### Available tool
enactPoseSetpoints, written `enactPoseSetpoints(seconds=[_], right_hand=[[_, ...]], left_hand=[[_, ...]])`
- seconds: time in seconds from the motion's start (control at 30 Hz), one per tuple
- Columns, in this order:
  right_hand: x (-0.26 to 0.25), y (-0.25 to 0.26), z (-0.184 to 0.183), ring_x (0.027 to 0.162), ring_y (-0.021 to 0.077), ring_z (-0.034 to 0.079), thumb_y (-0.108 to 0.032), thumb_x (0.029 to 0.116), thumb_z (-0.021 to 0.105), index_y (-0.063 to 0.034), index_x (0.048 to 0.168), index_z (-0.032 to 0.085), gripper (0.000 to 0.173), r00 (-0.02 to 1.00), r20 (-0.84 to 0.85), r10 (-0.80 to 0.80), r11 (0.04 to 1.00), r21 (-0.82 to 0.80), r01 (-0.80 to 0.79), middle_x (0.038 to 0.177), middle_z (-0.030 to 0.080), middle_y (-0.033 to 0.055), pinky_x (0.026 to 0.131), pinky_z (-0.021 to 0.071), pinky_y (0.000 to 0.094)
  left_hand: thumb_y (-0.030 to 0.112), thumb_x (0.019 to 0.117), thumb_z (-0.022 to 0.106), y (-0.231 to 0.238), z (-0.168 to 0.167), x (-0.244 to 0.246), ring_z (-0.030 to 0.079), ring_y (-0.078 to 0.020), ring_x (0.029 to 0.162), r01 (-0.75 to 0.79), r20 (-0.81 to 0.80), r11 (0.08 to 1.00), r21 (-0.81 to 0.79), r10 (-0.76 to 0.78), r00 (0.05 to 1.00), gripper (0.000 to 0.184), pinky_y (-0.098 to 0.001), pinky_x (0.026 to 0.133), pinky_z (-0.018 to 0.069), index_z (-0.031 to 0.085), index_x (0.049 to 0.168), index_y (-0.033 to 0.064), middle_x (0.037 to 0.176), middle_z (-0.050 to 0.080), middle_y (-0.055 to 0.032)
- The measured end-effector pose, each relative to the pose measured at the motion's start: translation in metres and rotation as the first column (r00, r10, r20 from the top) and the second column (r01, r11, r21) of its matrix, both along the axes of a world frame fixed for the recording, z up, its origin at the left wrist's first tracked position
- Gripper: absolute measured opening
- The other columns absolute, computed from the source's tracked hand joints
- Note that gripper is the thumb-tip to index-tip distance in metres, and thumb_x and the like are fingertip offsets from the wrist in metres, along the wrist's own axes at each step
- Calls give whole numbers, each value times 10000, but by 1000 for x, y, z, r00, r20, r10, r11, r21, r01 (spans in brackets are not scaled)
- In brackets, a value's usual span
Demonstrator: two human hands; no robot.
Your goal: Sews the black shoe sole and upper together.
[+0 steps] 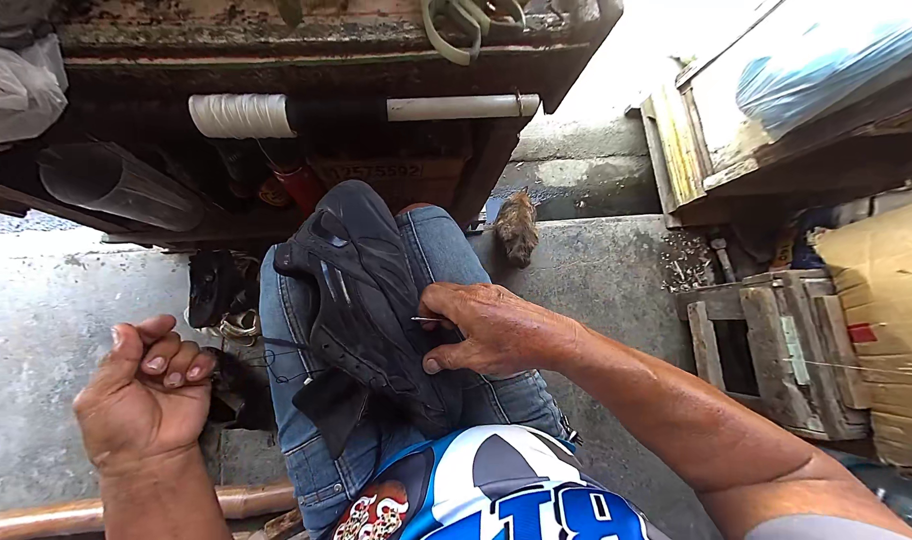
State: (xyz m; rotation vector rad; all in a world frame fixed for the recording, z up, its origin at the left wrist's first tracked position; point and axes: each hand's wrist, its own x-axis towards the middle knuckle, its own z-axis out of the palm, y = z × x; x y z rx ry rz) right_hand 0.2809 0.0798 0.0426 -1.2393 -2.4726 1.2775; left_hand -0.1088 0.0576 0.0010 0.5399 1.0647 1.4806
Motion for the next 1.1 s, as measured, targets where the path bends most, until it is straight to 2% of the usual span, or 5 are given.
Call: enactPoseSetpoints(seconds=[0.17, 0.27, 0.33, 0.43, 1.1], right_hand=[[10, -5, -5, 909, 127, 639, -398, 866, 810, -88, 1154, 645, 454, 989, -130, -76, 997, 20, 79, 1020, 666, 37, 805, 545, 344], [17, -14, -10, 899, 90, 605, -263, 876, 763, -85, 1223, 620, 416, 949, -275, -156, 984, 40, 173, 1127, 615, 45, 753, 546, 278], [25, -23, -13, 913, 77, 600, -128, 902, 675, -68, 1225, 619, 334, 910, -358, -211, 972, 18, 233, 1196, 586, 61, 745, 549, 237], [34, -38, -19, 934, 60, 611, -115, 995, 605, -67, 1242, 670, 260, 870, -428, -244, 956, 44, 290, 1208, 590, 60, 770, 559, 201], [22, -41, -35, 880, 118, 670, -240, 1073, 542, -61, 1263, 719, 316, 900, -416, -128, 953, 200, 228, 990, 709, 84, 777, 557, 273]], left_hand=[[516, 1033, 498, -15, 34, 73, 695, -120, 951, 275, -127, 956, 103, -261, 957, 429, -338, 870, 592, 695, 1232, 191, 1023, 718, 41], [517, 867, 760, -27, 38, 133, 638, -178, 1192, 385, -114, 922, 24, -380, 918, 757, -408, 999, 557, 497, 1455, 121, 1315, 647, -36], [285, 815, 868, -33, 35, 161, 704, -184, 1056, 320, -61, 945, -70, -324, 944, 644, -402, 937, 605, 545, 1308, 27, 1142, 712, -85], [2, 925, 689, -33, 32, 168, 727, -201, 967, 299, -73, 949, -103, -307, 949, 298, -396, 905, 618, 581, 1201, -35, 1046, 724, -133], [78, 1018, 593, -32, 31, 153, 746, -214, 959, 381, 15, 909, -167, -384, 923, 179, -410, 888, 627, 592, 1190, 27, 1062, 742, -125]])
